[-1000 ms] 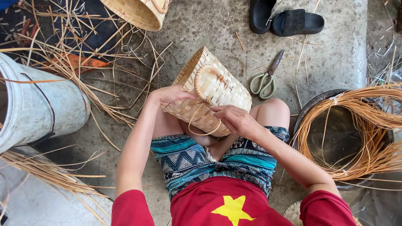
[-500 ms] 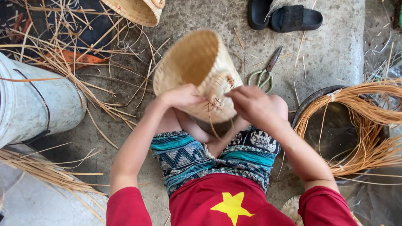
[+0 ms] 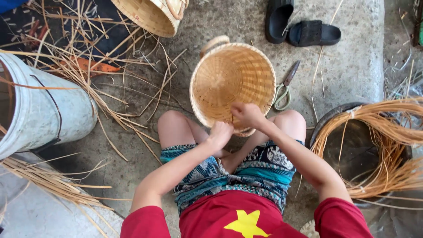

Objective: The person weaves a basket by hand, threading thin strips through the frame and using shears to trim excess material. They attach a handle to the basket and secure it with additional strips to complete the structure.

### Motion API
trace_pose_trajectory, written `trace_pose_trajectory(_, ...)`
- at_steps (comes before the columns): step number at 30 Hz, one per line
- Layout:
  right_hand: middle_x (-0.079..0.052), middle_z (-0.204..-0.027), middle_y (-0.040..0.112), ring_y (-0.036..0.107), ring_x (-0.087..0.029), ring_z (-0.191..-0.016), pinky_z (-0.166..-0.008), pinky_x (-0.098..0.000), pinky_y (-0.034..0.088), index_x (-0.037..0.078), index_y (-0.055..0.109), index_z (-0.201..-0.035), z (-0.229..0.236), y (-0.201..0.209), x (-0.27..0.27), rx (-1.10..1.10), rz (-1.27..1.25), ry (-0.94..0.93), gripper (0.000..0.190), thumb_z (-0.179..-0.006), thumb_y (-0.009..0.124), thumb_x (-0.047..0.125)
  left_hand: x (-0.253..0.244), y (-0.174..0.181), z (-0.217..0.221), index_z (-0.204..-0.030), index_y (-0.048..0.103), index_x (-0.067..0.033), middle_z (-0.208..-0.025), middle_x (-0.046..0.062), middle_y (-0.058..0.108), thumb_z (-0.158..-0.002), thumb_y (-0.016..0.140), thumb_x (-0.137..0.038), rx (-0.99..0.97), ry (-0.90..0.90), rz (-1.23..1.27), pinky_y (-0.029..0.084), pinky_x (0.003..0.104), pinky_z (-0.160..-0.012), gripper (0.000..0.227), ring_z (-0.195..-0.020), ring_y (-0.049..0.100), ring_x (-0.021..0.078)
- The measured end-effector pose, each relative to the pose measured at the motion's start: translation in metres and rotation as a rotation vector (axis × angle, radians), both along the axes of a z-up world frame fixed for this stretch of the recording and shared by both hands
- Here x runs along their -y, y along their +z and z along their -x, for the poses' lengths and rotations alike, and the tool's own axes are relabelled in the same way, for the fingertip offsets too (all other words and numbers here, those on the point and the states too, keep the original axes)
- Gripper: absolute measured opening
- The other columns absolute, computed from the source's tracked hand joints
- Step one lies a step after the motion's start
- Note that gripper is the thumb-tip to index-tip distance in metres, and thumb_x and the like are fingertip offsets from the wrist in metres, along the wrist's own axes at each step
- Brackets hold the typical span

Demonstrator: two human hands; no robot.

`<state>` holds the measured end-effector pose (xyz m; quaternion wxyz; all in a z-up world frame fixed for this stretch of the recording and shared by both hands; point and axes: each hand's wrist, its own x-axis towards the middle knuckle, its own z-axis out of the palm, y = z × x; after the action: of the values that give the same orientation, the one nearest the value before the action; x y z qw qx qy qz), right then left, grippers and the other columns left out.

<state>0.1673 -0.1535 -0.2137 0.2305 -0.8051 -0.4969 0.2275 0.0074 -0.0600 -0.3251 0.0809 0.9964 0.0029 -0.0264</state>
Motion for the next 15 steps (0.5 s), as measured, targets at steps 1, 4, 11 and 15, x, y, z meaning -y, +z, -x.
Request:
trace_pose_trajectory(1,-0.009,-0.090,0.077,0.075,-0.025,-0.081,-0.075,-0.0385,0.060,0.010,0.072,-0.105,-0.013,0.020,-0.004,-0.292,-0.125,-0.131,0.023,-0.100,0.061,0.030,-0.001,-0.002,-0.004,-0.078,0.074,-0.0109,-0.075,0.010,0.074,-0.080,0.064,-0.015,0.031,-0.001,-0.008,0.057,0.039,-0.062,0.011,-0.072,0.074,0.0232)
trace_pose_trajectory(4,-0.009,-0.091,0.077,0.075,-0.017,-0.082,-0.077,-0.0332,0.060,0.004,0.067,-0.108,-0.032,0.063,0.000,-0.678,-0.326,-0.282,0.024,-0.111,0.055,0.025,0.014,0.005,0.005,-0.083,0.073,-0.0098,-0.079,0.008,0.073,-0.080,0.064,-0.016,0.065,0.017,-0.001,0.057,0.037,-0.065,0.011,-0.078,0.074,0.0225)
trace_pose_trajectory(11,-0.007,-0.088,0.075,0.069,-0.018,-0.072,-0.064,-0.0331,0.056,0.005,0.073,-0.114,-0.020,-0.011,-0.006,-0.471,0.041,-0.269,0.029,-0.098,0.063,0.026,-0.005,0.051,0.021,-0.099,0.071,-0.0067,-0.083,0.009,0.075,-0.085,0.061,-0.015,-0.177,0.018,0.054,0.055,0.040,-0.072,0.019,-0.082,0.073,0.0238)
trace_pose_trajectory(15,-0.014,-0.093,0.075,0.069,-0.023,-0.077,-0.070,-0.0361,0.054,0.004,0.077,-0.112,-0.012,-0.048,-0.008,-0.242,-0.015,-0.137,0.031,-0.095,0.071,0.028,-0.018,0.058,0.027,-0.097,0.072,-0.0072,-0.085,0.010,0.076,-0.087,0.061,-0.014,-0.211,0.004,0.032,0.054,0.042,-0.078,0.017,-0.085,0.073,0.0251)
